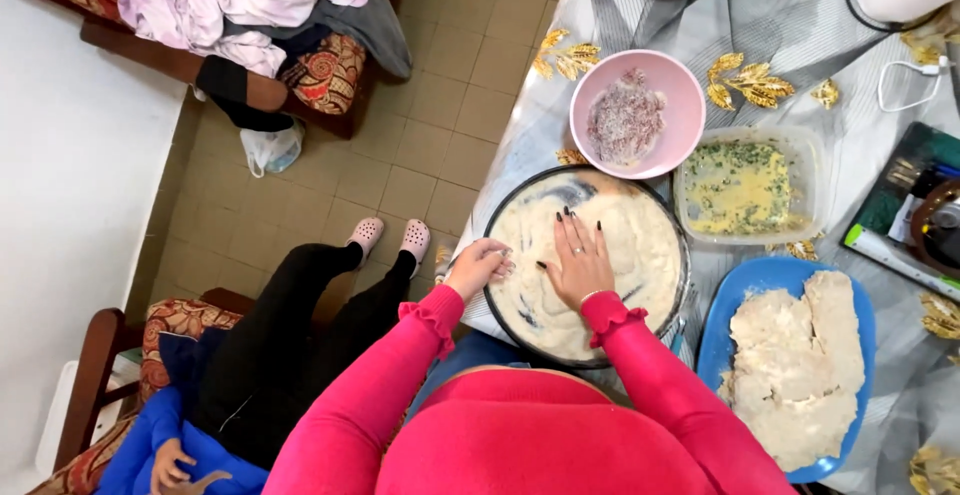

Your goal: Breading pieces of chicken using flour and egg wash on a table.

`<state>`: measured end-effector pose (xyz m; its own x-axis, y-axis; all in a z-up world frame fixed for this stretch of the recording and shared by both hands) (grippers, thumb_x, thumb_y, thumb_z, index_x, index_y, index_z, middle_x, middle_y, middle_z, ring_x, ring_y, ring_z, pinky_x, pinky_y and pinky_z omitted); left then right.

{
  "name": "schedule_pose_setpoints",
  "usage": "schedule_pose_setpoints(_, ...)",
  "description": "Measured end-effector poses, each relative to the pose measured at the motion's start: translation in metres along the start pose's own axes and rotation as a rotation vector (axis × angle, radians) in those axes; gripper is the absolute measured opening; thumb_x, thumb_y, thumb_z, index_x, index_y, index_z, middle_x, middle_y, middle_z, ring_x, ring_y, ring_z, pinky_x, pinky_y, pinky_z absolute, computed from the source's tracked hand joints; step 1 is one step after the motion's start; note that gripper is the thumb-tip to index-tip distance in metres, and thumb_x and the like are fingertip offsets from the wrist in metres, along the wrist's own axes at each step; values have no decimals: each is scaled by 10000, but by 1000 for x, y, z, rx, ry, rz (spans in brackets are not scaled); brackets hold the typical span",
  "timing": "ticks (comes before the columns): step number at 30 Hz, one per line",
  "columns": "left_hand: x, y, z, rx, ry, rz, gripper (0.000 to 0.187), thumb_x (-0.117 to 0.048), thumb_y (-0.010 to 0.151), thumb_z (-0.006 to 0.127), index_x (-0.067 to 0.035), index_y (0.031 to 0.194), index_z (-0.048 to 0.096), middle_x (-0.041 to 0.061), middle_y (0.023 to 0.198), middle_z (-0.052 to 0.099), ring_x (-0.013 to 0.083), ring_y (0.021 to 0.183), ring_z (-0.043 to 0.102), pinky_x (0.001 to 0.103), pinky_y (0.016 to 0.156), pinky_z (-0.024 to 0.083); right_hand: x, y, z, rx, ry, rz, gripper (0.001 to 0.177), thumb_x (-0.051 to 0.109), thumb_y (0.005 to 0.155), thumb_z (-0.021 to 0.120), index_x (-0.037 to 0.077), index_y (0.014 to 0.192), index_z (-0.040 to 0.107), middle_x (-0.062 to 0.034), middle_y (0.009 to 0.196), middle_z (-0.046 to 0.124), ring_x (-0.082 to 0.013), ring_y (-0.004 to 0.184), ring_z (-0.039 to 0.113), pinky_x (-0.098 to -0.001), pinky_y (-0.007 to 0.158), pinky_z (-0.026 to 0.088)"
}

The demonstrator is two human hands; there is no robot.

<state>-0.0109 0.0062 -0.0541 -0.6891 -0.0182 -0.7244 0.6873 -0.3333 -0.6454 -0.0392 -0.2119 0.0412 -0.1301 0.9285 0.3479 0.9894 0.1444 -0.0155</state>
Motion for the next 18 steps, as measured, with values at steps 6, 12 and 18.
schedule_pose_setpoints(6,-7,11,4,22,38,98,321,-47,957,528,34,1262,586,164,1014,713,141,776,654,280,697,562,21,-1,4,30,-20,-33,812,417,906,598,3,1552,332,-169,1633,334,-313,1521,282,-580,1220,177)
schedule_pose_setpoints(12,-29,3,8,12,40,125,344,-46,949,512,17,1284,556,167,1068,724,145,789,673,272,713,555,34,-15,7,86,-48,-73,840,484,896,600,11,1536,332,-164,1616,328,-306,1513,270,-643,1183,183)
schedule_pose_setpoints(18,-23,3,8,-55,31,93,342,-70,946,532,9,1279,532,155,1049,724,151,783,681,286,701,568,36,-21,11,40,-84,-96,891,536,874,613,10,1536,332,-170,1623,325,-306,1518,254,-696,1164,165)
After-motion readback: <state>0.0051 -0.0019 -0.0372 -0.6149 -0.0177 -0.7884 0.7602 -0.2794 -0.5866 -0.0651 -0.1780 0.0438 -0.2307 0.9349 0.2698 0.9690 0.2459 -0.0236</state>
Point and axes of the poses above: each hand's wrist, its own y-axis towards the middle knuckle, its own z-axis out of the palm, x = y × z, the point moved 4 cm from there along y, towards the middle knuckle
